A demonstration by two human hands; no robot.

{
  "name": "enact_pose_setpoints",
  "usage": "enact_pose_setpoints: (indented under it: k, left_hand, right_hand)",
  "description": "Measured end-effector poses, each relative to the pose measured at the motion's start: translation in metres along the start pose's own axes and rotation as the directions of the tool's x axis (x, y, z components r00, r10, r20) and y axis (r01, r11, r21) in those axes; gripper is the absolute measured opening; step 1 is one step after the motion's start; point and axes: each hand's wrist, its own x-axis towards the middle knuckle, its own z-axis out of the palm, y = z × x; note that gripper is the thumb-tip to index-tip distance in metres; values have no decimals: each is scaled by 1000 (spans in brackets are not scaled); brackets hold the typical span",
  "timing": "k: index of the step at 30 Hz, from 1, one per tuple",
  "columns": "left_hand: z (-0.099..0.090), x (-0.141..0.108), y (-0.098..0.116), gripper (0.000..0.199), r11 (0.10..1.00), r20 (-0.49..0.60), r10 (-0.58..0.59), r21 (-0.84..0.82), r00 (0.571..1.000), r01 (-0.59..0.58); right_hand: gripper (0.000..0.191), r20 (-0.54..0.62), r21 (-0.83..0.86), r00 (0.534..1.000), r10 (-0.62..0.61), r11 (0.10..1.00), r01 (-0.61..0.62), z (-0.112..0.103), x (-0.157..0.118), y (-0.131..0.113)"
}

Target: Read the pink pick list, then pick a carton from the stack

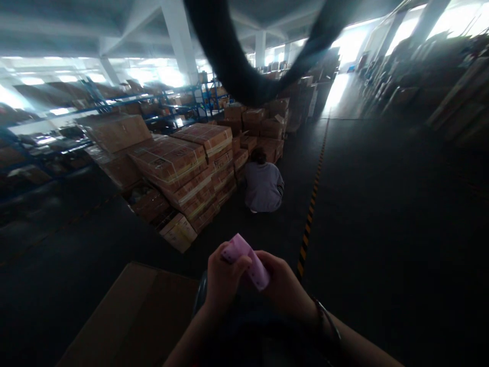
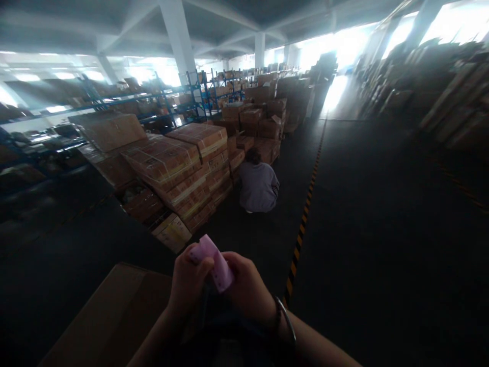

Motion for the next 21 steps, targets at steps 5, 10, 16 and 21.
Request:
enact_pose_setpoints:
  k: [5,10,16,21]
  left_hand:
    - [-11,0,-13,38,992,14,39,-119,999,-37]
    - [-15,-7,1,23,988,153,126,-109,980,-111]
    - [-8,-10,0,28,988,184,12,-152,983,17]
    - [-41,-1,-6,33,892,10,-158,-427,987,147]
  right_hand:
    - [44,-306,283,947,102,959,-12,-15,-3,6]
    - [33,-446,229,895,-6,966,121,-16,-11,6]
    - [24,-298,200,952,-69,971,133,-6,-16,-5]
    - [39,-596,599,742,306,785,157,-25,-12,-8]
